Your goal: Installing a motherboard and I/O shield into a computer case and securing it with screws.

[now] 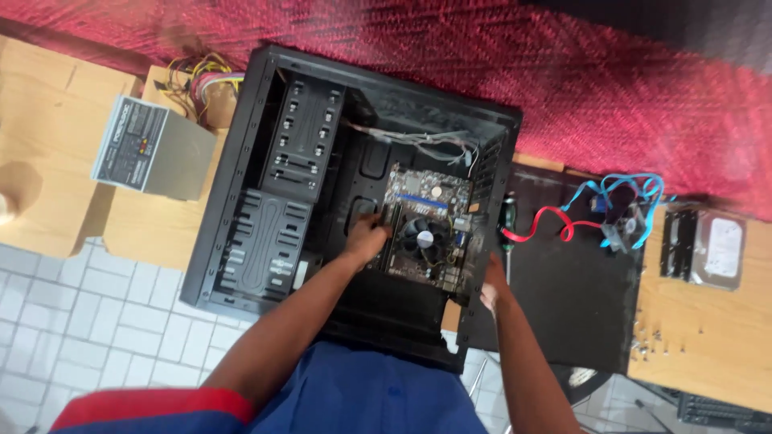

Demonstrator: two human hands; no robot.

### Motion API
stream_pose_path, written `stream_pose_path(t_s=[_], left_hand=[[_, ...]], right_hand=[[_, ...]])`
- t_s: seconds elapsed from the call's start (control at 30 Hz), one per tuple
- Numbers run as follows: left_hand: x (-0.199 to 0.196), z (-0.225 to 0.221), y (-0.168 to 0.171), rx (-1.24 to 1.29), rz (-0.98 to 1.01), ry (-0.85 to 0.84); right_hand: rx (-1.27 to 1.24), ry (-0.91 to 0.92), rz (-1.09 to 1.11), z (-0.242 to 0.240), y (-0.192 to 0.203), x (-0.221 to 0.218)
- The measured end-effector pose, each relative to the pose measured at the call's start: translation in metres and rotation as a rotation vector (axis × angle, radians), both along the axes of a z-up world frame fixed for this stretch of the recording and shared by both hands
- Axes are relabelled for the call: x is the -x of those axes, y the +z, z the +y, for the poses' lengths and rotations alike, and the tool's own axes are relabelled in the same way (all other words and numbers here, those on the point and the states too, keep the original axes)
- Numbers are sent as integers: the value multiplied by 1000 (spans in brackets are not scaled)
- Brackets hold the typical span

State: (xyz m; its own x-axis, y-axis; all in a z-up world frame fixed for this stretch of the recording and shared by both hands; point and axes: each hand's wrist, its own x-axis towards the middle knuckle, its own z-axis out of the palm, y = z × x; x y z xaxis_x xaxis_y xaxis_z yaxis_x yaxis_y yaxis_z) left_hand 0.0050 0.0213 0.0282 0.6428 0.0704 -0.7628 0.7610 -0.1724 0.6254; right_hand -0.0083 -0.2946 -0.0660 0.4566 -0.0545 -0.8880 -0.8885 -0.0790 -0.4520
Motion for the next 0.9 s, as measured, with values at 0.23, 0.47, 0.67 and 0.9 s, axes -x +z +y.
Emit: stream_pose_path(t_s=[0.23,0.47,0.67,0.9], left_hand=[[-2,-3,30,-65,-78,-115],[-1,-8,41,-48,-56,-138],[-3,-10,21,-88,-39,-111],[0,7,-37,-111,-137,-29]], right_hand=[[-239,-141,-351,-15,21,-18],[-243,-172,-320,-29,6,-28],[-178,-144,-284,-37,-1,-27],[-166,-139,-330,-27,11,-12]])
